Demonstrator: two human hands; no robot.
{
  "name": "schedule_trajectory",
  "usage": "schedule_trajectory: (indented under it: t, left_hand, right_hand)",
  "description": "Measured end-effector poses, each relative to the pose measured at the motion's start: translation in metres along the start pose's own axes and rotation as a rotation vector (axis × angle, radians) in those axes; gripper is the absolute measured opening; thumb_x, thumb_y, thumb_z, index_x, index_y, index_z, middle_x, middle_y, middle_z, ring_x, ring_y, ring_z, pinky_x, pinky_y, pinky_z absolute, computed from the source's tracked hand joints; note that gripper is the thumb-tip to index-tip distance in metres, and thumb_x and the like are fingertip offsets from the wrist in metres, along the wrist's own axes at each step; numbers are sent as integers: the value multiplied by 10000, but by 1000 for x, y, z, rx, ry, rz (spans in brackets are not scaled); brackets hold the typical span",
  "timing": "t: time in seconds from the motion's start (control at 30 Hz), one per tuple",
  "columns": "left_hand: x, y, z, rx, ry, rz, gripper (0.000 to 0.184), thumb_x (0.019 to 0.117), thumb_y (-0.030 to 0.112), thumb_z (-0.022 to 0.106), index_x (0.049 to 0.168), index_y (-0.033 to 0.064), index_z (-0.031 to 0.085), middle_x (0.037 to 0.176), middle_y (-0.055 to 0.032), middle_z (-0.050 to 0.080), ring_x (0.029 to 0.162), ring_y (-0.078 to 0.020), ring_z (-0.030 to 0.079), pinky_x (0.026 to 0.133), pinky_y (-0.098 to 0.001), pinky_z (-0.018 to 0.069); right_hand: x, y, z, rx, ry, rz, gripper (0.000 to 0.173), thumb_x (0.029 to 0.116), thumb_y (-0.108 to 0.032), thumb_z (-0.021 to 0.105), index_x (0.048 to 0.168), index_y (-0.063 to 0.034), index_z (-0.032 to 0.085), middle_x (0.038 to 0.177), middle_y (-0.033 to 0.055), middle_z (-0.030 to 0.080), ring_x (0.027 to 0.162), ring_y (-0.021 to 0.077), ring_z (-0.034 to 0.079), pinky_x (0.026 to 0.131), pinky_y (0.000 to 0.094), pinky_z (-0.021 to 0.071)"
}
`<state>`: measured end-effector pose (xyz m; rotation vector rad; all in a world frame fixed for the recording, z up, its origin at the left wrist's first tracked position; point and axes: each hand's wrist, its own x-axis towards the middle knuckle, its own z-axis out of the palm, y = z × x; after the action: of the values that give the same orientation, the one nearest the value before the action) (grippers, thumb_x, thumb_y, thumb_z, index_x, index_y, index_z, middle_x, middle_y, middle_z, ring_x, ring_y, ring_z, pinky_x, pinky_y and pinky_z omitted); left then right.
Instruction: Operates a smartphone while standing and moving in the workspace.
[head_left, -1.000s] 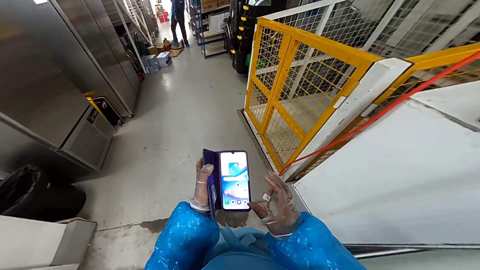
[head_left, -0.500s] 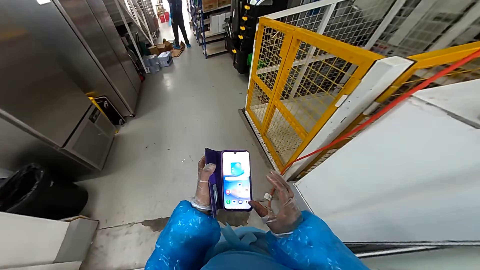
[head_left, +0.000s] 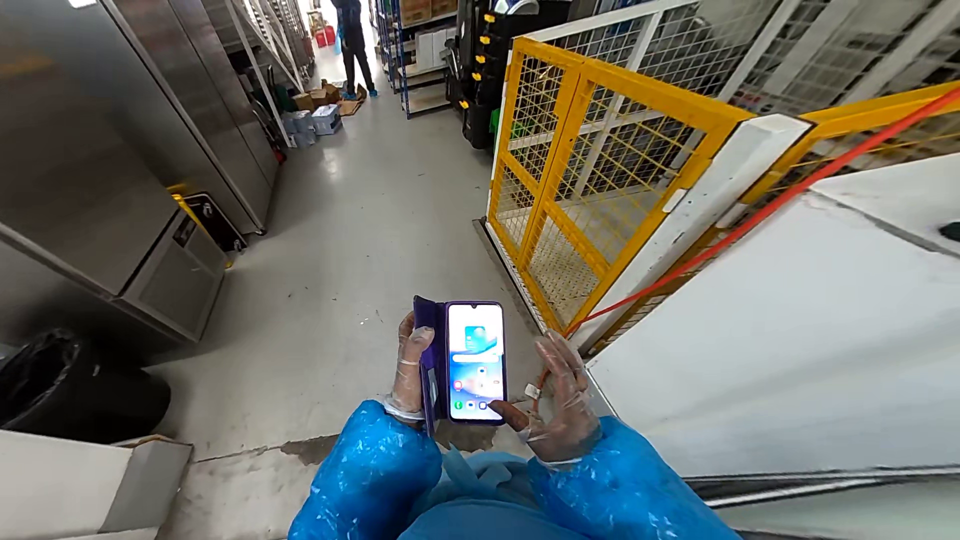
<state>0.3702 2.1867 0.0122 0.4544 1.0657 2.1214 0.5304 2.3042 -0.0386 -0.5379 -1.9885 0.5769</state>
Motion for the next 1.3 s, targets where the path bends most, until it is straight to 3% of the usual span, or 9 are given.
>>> schedule_trajectory:
  t: [0.27, 0.37, 0.43, 0.5, 0.6, 0.7, 0.87, 1.1, 1.3]
  left_hand:
    - [-4, 0, 4, -16, -48, -37, 793, 711, 573, 825, 1336, 204, 507, 991, 21, 723, 858, -63, 714, 718, -257, 606]
    - [-7, 0, 6, -4, -57, -57, 831, 697, 582, 832, 1354, 196, 499, 995, 12, 726, 857, -71, 718, 726, -264, 609]
    - [-8, 1, 6, 46, -69, -89, 880, 699, 571, 807, 1405, 197, 440, 1009, 12, 715, 860, -71, 710, 733, -267, 605]
    - [-10, 1, 5, 40, -98, -108, 832, 721, 562, 803, 1385, 195, 460, 993, 22, 722, 856, -62, 713, 733, -259, 607]
    - [-10, 3, 8, -15, -124, -110, 721, 733, 533, 813, 1302, 188, 537, 946, 34, 734, 836, -50, 719, 730, -243, 608]
    - [-7, 1, 5, -27, -121, -94, 748, 727, 523, 818, 1318, 184, 511, 962, 18, 731, 847, -69, 722, 731, -261, 611]
    - [-8, 3, 5, 6, -77, -72, 725, 741, 526, 797, 1314, 175, 525, 959, 24, 729, 847, -56, 715, 732, -248, 605]
    - [-9, 2, 5, -12, -103, -66, 746, 724, 569, 819, 1295, 175, 545, 964, 24, 733, 853, -57, 718, 741, -249, 608]
    - [-12, 3, 6, -3, -79, -53, 784, 696, 592, 829, 1301, 174, 557, 980, 26, 732, 865, -53, 715, 753, -248, 604]
  right_hand:
    - [9, -7, 1, -53, -7, -26, 1096, 681, -748, 731, 1437, 12, 503, 1495, 322, 456, 1404, 470, 432, 1111, 562, 416]
    - [15, -6, -2, -53, -22, 9, 1102, 650, -702, 767, 1425, 40, 517, 1488, 348, 447, 1351, 480, 479, 1031, 564, 474]
    - [24, -1, -6, -26, -32, 40, 1021, 700, -622, 780, 1401, 72, 516, 1491, 350, 438, 1371, 479, 462, 1074, 578, 448]
    - [32, 6, -10, -7, -14, 34, 933, 759, -554, 772, 1394, 77, 509, 1489, 340, 443, 1388, 453, 455, 1097, 554, 437]
    - [37, 6, -18, 41, 28, 26, 899, 804, -576, 745, 1396, 59, 514, 1493, 312, 459, 1414, 388, 448, 1131, 488, 421]
    - [34, -3, -23, 54, 42, 66, 874, 836, -605, 691, 1377, 66, 541, 1482, 293, 488, 1407, 370, 464, 1133, 474, 418]
    - [26, -4, -22, 91, 4, 103, 761, 908, -519, 658, 1385, 62, 541, 1499, 275, 480, 1418, 334, 460, 1142, 446, 412]
    - [24, -7, -17, 40, -14, 122, 791, 839, -520, 698, 1371, 48, 557, 1506, 275, 469, 1405, 374, 463, 1122, 493, 423]
    - [26, -12, -15, 25, -6, 99, 791, 835, -527, 698, 1364, 46, 567, 1506, 285, 463, 1399, 382, 469, 1114, 500, 430]
